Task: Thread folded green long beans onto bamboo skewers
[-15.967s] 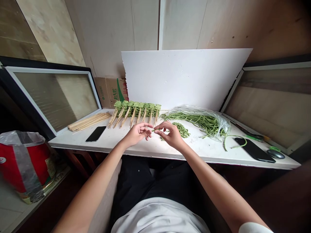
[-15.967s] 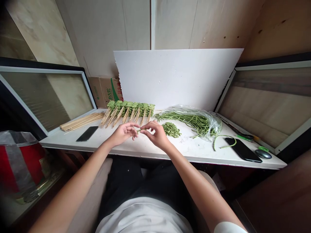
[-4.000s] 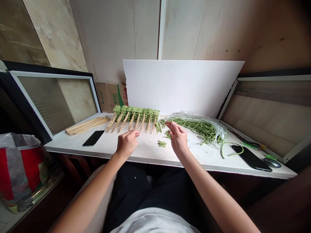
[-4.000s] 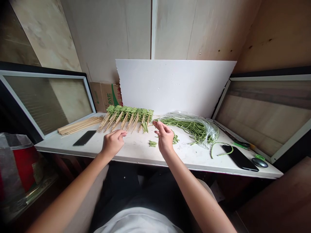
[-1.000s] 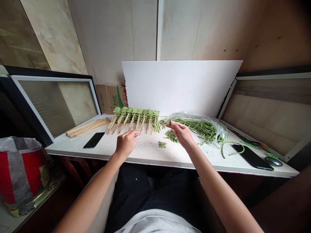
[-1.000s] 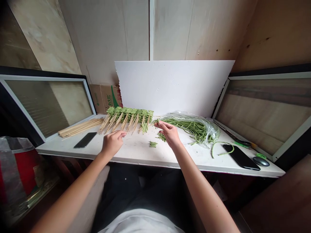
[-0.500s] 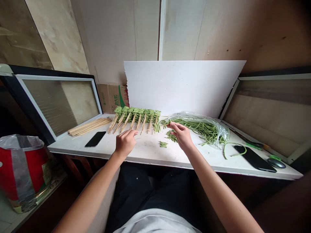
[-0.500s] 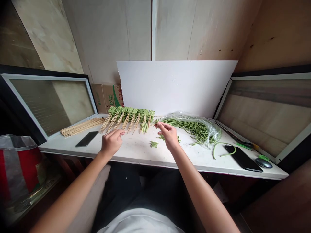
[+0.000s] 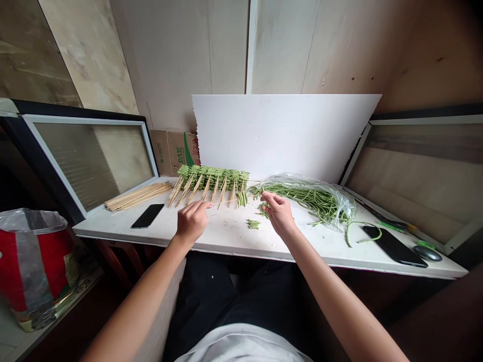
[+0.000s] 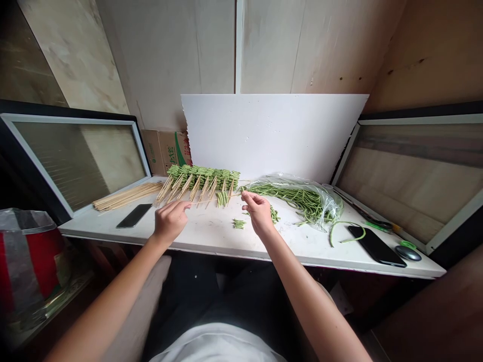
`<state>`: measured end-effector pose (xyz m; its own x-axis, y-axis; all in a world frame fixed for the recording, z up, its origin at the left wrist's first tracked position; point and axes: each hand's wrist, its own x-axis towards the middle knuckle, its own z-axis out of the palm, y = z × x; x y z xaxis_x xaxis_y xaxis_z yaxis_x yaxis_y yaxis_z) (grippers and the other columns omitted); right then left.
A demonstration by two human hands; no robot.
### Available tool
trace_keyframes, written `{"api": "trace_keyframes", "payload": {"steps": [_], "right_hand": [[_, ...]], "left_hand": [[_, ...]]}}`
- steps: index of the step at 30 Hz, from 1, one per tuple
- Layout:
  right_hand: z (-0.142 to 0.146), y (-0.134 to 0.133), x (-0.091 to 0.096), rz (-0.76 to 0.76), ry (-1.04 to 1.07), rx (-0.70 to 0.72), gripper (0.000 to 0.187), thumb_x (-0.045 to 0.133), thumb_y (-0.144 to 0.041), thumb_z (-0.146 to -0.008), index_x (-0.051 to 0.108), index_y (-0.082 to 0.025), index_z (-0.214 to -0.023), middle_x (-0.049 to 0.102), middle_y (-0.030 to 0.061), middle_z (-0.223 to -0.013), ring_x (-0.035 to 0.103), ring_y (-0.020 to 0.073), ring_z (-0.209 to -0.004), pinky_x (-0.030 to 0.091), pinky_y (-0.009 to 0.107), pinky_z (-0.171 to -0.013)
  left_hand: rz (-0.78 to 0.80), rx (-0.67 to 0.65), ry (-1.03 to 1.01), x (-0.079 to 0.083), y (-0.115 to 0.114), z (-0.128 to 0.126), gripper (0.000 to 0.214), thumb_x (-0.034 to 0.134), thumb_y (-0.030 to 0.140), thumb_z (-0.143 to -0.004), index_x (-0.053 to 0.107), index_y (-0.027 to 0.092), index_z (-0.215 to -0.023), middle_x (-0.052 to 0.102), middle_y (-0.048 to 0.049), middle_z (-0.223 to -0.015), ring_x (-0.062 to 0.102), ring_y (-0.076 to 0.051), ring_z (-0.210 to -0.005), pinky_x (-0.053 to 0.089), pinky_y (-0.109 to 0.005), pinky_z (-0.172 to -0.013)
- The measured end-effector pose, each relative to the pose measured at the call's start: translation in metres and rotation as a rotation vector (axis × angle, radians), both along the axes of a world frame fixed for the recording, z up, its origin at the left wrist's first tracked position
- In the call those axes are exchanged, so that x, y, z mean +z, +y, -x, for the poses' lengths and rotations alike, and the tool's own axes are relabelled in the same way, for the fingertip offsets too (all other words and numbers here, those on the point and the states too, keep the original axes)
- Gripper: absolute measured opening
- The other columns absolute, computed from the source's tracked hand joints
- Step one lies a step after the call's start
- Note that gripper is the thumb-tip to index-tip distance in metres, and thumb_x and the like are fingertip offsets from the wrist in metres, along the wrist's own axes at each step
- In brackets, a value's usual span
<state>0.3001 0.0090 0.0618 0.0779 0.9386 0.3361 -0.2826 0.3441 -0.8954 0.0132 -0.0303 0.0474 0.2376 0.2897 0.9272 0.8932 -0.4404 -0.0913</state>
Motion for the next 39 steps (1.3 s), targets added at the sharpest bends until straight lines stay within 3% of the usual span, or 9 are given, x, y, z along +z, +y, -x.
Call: {"api": "trace_keyframes", "payload": {"steps": [7,13,24,33,39], "right_hand": [[0.002,0.0,-0.003,-0.068,-0.01,0.003,0.036,0.089,-0.058,-0.073,0.08,-0.026,-0.088,0.075,0.0036,-0.097,0.065,0.0179,-0.079,0.052,0.033,-0.07],[-0.001,0.001,-0.004,-0.165,-0.138,-0.062,0.037,0.083,-0.061,-0.079,0.081,-0.027,-0.094,0.077,0.005,-0.108,0.066,0.0226,-0.094,0.053,0.034,-0.077],[0.005,-0.006,-0.002,-0.22,-0.136,-0.104,0.037,0.081,-0.06,-0.082,0.081,-0.027,-0.099,0.075,0.0059,-0.109,0.065,0.0238,-0.098,0.051,0.034,-0.077],[0.005,-0.006,-0.003,-0.175,-0.122,-0.09,0.037,0.085,-0.06,-0.078,0.079,-0.025,-0.088,0.076,0.0059,-0.096,0.066,0.0233,-0.089,0.051,0.035,-0.076],[0.008,-0.01,-0.002,-0.224,-0.145,-0.091,0.035,0.083,-0.058,-0.081,0.077,-0.024,-0.085,0.074,0.0062,-0.097,0.064,0.0218,-0.089,0.05,0.034,-0.076]], "left_hand": [[0.071,-0.059,-0.015,0.0,0.004,0.004,0.044,0.042,-0.009,-0.076,0.074,0.018,-0.089,0.078,-0.0028,-0.08,0.075,-0.019,-0.076,0.051,-0.026,-0.062],[0.158,-0.097,-0.009,-0.006,0.009,0.007,0.045,0.04,-0.008,-0.072,0.073,0.018,-0.089,0.075,-0.0019,-0.077,0.071,-0.017,-0.071,0.046,-0.024,-0.059],[0.318,-0.138,-0.088,-0.013,0.014,0.004,0.039,0.043,-0.004,-0.075,0.072,0.019,-0.088,0.072,-0.001,-0.073,0.066,-0.015,-0.062,0.044,-0.022,-0.057],[0.501,-0.251,-0.168,-0.024,0.02,0.004,0.04,0.046,-0.005,-0.076,0.073,0.02,-0.092,0.077,-0.001,-0.076,0.077,-0.018,-0.079,0.059,-0.024,-0.068],[0.51,-0.241,-0.164,-0.025,0.02,0.004,0.039,0.047,-0.005,-0.074,0.073,0.02,-0.088,0.075,-0.0016,-0.076,0.075,-0.018,-0.076,0.058,-0.024,-0.069]]}}
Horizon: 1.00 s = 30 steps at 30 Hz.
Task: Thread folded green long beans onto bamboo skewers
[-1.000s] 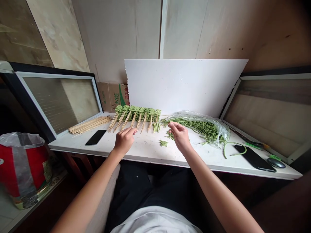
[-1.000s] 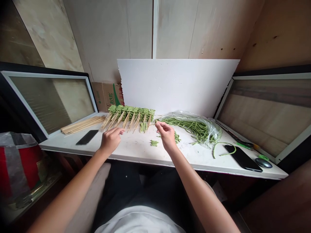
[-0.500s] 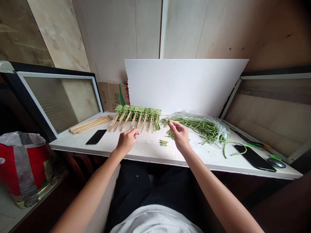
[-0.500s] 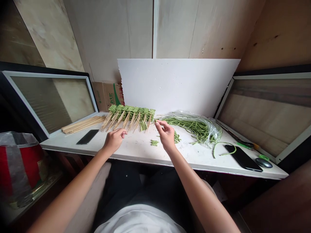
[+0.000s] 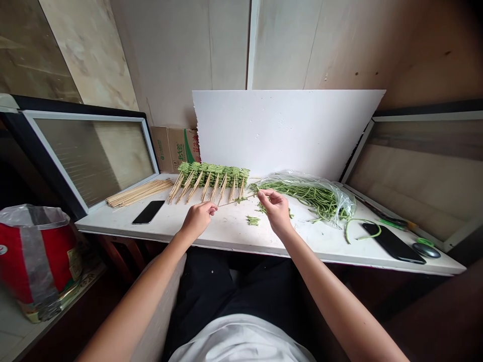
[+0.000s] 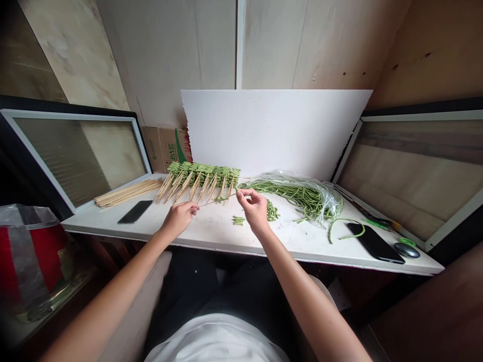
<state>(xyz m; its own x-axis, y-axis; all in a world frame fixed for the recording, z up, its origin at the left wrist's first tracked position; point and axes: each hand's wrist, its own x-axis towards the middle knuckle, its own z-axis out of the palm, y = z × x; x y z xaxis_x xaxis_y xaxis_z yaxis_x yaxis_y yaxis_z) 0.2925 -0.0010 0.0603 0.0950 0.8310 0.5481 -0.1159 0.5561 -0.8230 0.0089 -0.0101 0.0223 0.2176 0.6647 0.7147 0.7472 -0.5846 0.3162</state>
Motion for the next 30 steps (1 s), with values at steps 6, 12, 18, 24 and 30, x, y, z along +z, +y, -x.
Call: {"api": "trace_keyframes", "payload": {"steps": [6,12,18,24,30], "right_hand": [[0.011,-0.002,-0.008,-0.04,-0.063,0.041,0.033,0.084,-0.056,-0.081,0.076,-0.023,-0.08,0.075,0.0074,-0.098,0.066,0.0222,-0.087,0.051,0.033,-0.069],[0.007,-0.002,-0.007,-0.021,-0.088,0.032,0.031,0.084,-0.054,-0.082,0.079,-0.023,-0.081,0.077,0.0081,-0.101,0.071,0.0244,-0.093,0.053,0.033,-0.07],[0.004,-0.001,-0.004,0.013,-0.119,0.079,0.03,0.091,-0.049,-0.075,0.079,-0.023,-0.083,0.078,0.0084,-0.105,0.071,0.0244,-0.094,0.054,0.032,-0.069],[-0.009,0.011,-0.007,0.009,-0.313,0.075,0.034,0.075,-0.055,-0.091,0.082,-0.025,-0.107,0.078,0.0095,-0.121,0.072,0.0248,-0.097,0.057,0.034,-0.074],[-0.042,0.047,-0.044,-0.058,-1.033,0.034,0.016,0.069,-0.028,-0.095,0.085,-0.024,-0.096,0.081,0.01,-0.102,0.072,0.0306,-0.096,0.055,0.045,-0.091]], "left_hand": [[-0.025,-0.082,-0.002,0.0,-0.003,-0.008,0.042,0.044,-0.008,-0.073,0.072,0.019,-0.087,0.069,-0.0006,-0.072,0.07,-0.016,-0.072,0.054,-0.024,-0.07],[-0.064,-0.016,-0.05,0.005,-0.008,-0.015,0.038,0.049,-0.006,-0.076,0.074,0.02,-0.087,0.073,-0.001,-0.074,0.072,-0.018,-0.074,0.053,-0.025,-0.07],[-0.022,0.016,-0.037,0.004,-0.005,-0.012,0.032,0.051,-0.001,-0.082,0.075,0.02,-0.087,0.074,-0.0011,-0.073,0.071,-0.018,-0.071,0.053,-0.026,-0.07],[0.007,0.051,-0.047,0.005,-0.001,-0.005,0.027,0.055,0.003,-0.088,0.076,0.021,-0.09,0.077,-0.0007,-0.076,0.074,-0.019,-0.076,0.054,-0.027,-0.073],[0.08,0.128,-0.055,0.004,0.003,0.002,0.024,0.059,0.006,-0.089,0.077,0.022,-0.091,0.08,-0.0009,-0.08,0.077,-0.021,-0.082,0.056,-0.028,-0.074]]}}
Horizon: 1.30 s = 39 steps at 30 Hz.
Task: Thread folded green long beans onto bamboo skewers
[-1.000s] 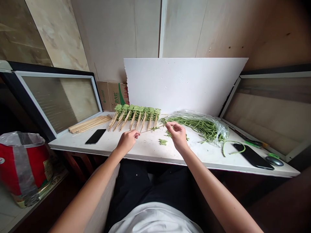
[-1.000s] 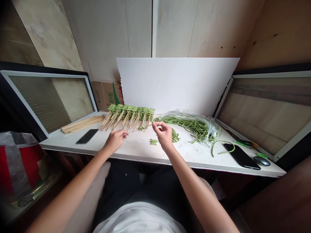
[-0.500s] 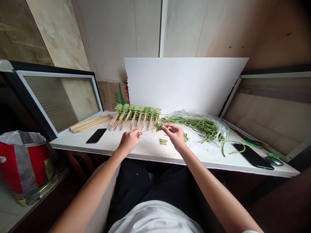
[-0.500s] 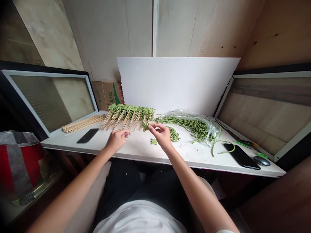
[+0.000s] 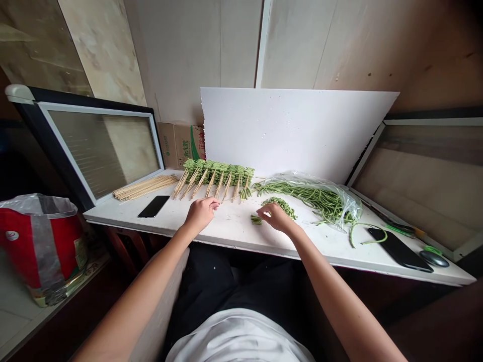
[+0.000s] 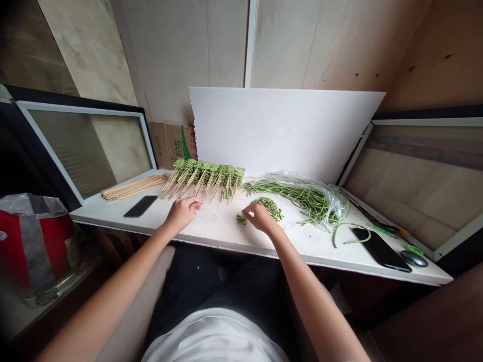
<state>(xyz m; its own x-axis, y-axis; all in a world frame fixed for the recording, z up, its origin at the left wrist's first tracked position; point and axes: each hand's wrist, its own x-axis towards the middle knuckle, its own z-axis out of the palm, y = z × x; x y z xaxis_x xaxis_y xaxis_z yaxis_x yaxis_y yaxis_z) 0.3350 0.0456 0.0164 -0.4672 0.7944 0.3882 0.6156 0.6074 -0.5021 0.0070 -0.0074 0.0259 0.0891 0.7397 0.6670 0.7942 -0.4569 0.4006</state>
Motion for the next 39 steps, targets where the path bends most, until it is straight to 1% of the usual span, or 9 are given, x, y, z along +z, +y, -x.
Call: {"api": "trace_keyframes", "payload": {"steps": [2,5,11,15,19,25,29,34,39], "right_hand": [[-0.006,0.008,-0.013,-0.019,-0.129,-0.04,0.014,0.071,-0.022,-0.092,0.085,-0.024,-0.093,0.081,0.0098,-0.097,0.07,0.0326,-0.101,0.053,0.046,-0.095],[-0.007,0.011,-0.024,-0.049,-0.191,-0.095,0.015,0.07,-0.02,-0.092,0.085,-0.023,-0.096,0.08,0.0101,-0.097,0.067,0.0339,-0.106,0.054,0.044,-0.092],[-0.001,0.003,-0.015,-0.096,-0.21,-0.113,0.013,0.07,-0.019,-0.093,0.083,-0.022,-0.091,0.079,0.0114,-0.095,0.066,0.0346,-0.106,0.054,0.042,-0.088],[-0.004,0.003,0.002,-0.001,0.086,-0.113,0.015,0.069,-0.03,-0.095,0.081,-0.021,-0.097,0.08,0.0116,-0.1,0.072,0.0294,-0.096,0.058,0.04,-0.084],[-0.009,0.0,0.022,0.207,0.564,-0.091,0.036,0.079,-0.051,-0.086,0.08,-0.023,-0.108,0.08,0.0095,-0.108,0.075,0.0261,-0.096,0.06,0.035,-0.078],[-0.002,-0.011,0.041,0.501,1.103,0.057,0.037,0.089,-0.051,-0.074,0.078,-0.027,-0.1,0.076,0.0015,-0.089,0.073,0.019,-0.085,0.059,0.027,-0.068],[0.008,-0.018,0.045,0.568,1.22,0.097,0.036,0.091,-0.049,-0.073,0.074,-0.026,-0.095,0.077,0.0039,-0.094,0.074,0.0199,-0.091,0.061,0.027,-0.073],[0.015,-0.022,0.045,0.52,1.246,0.15,0.039,0.09,-0.052,-0.077,0.074,-0.027,-0.102,0.077,0.0046,-0.101,0.075,0.0219,-0.102,0.064,0.031,-0.085],[0.017,-0.022,0.044,0.557,1.261,0.168,0.038,0.09,-0.05,-0.077,0.074,-0.027,-0.102,0.077,0.0045,-0.101,0.075,0.0219,-0.105,0.063,0.031,-0.089]], "left_hand": [[0.01,0.013,0.006,-0.001,0.0,0.001,0.024,0.059,0.007,-0.089,0.078,0.022,-0.093,0.081,-0.0014,-0.082,0.077,-0.021,-0.083,0.056,-0.028,-0.073],[0.0,0.017,0.024,0.0,-0.001,0.0,0.026,0.058,0.007,-0.089,0.078,0.022,-0.094,0.081,-0.0017,-0.085,0.077,-0.022,-0.084,0.057,-0.028,-0.072],[-0.011,0.048,0.055,0.007,-0.007,-0.003,0.027,0.058,0.006,-0.089,0.078,0.022,-0.094,0.082,-0.0022,-0.087,0.078,-0.022,-0.085,0.058,-0.029,-0.072],[-0.037,0.068,0.068,0.011,-0.01,-0.004,0.027,0.057,0.006,-0.09,0.078,0.022,-0.096,0.083,-0.0028,-0.09,0.079,-0.023,-0.086,0.059,-0.029,-0.073],[-0.063,0.071,0.07,0.013,-0.011,-0.005,0.028,0.056,0.005,-0.089,0.078,0.021,-0.096,0.083,-0.0022,-0.091,0.079,-0.022,-0.086,0.059,-0.028,-0.072],[-0.11,0.025,0.067,0.014,-0.015,-0.008,0.026,0.056,0.006,-0.09,0.077,0.022,-0.093,0.083,-0.0018,-0.09,0.079,-0.022,-0.086,0.059,-0.028,-0.07],[-0.131,0.012,0.074,0.017,-0.017,-0.012,0.025,0.056,0.008,-0.092,0.077,0.022,-0.092,0.083,-0.0015,-0.09,0.079,-0.021,-0.085,0.058,-0.027,-0.071],[-0.154,0.015,0.084,0.016,-0.018,-0.014,0.025,0.056,0.008,-0.092,0.077,0.022,-0.092,0.083,-0.0016,-0.09,0.079,-0.022,-0.085,0.058,-0.028,-0.07],[-0.149,0.02,0.091,0.016,-0.018,-0.014,0.027,0.056,0.005,-0.09,0.076,0.022,-0.093,0.083,-0.0009,-0.09,0.079,-0.021,-0.086,0.058,-0.028,-0.071]]}}
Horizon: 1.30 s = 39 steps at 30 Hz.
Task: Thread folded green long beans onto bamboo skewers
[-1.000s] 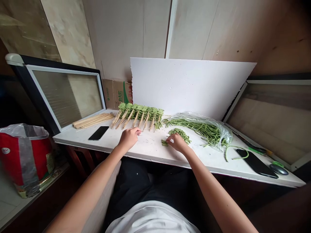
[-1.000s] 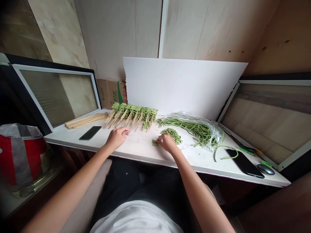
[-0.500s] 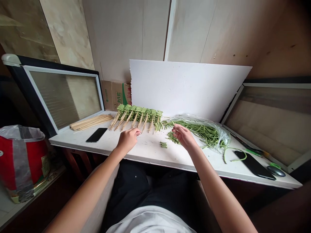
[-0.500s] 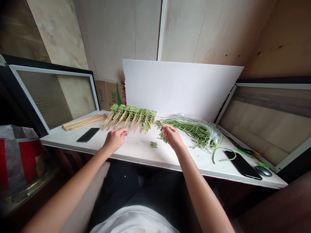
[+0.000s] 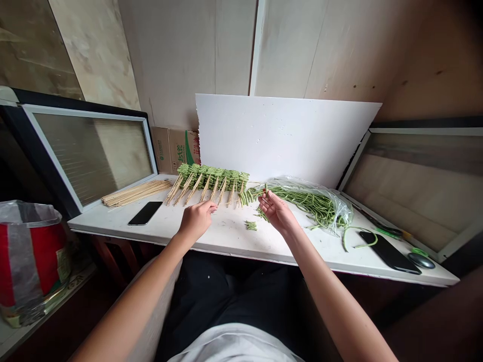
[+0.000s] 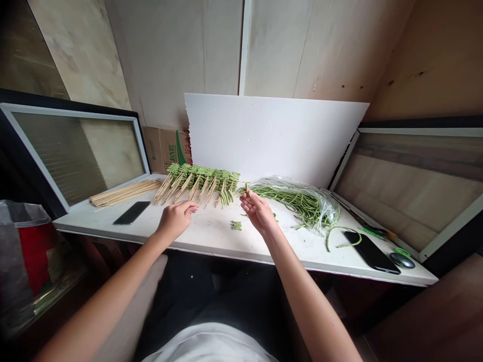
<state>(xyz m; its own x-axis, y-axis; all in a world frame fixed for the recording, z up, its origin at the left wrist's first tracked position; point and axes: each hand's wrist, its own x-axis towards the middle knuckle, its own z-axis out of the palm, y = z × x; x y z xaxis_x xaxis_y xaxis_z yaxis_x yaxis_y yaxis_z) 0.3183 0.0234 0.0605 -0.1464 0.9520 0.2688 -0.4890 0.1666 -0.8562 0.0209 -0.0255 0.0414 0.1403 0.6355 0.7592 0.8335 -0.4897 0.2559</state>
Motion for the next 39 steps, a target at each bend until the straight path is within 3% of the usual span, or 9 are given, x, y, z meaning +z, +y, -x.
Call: {"api": "trace_keyframes", "payload": {"steps": [10,14,27,39], "right_hand": [[0.0002,-0.0028,0.0023,0.006,-0.033,0.018,0.033,0.087,-0.051,-0.081,0.073,-0.026,-0.096,0.078,0.0062,-0.117,0.067,0.0264,-0.13,0.062,0.033,-0.094],[-0.0001,-0.0049,0.0044,-0.014,-0.073,0.006,0.033,0.084,-0.053,-0.083,0.072,-0.026,-0.098,0.077,0.007,-0.125,0.065,0.0272,-0.135,0.063,0.032,-0.089],[0.0011,-0.0088,0.0082,-0.017,-0.059,-0.084,0.034,0.088,-0.05,-0.076,0.074,-0.026,-0.096,0.08,0.0081,-0.116,0.067,0.031,-0.131,0.061,0.03,-0.075],[-0.0021,-0.0079,0.0078,-0.08,-0.106,-0.188,0.031,0.091,-0.047,-0.073,0.08,-0.024,-0.09,0.082,0.0086,-0.099,0.075,0.0302,-0.113,0.057,0.03,-0.07]], "left_hand": [[-0.018,0.027,0.02,0.001,0.0001,-0.0009,0.026,0.056,0.007,-0.09,0.077,0.023,-0.092,0.083,-0.0005,-0.089,0.078,-0.022,-0.083,0.058,-0.028,-0.069],[-0.021,0.043,0.022,0.0001,0.0008,-0.0009,0.026,0.057,0.008,-0.089,0.076,0.024,-0.092,0.083,-0.0002,-0.087,0.078,-0.021,-0.081,0.057,-0.028,-0.068],[-0.002,0.039,0.027,0.0023,-0.0012,-0.0029,0.024,0.058,0.009,-0.091,0.077,0.024,-0.09,0.083,-0.0009,-0.088,0.077,-0.022,-0.079,0.056,-0.029,-0.068],[-0.009,0.037,0.051,0.0069,-0.0057,-0.0023,0.035,0.055,-0.003,-0.083,0.077,0.022,-0.089,0.083,-0.0008,-0.09,0.079,-0.023,-0.085,0.056,-0.028,-0.067]]}}
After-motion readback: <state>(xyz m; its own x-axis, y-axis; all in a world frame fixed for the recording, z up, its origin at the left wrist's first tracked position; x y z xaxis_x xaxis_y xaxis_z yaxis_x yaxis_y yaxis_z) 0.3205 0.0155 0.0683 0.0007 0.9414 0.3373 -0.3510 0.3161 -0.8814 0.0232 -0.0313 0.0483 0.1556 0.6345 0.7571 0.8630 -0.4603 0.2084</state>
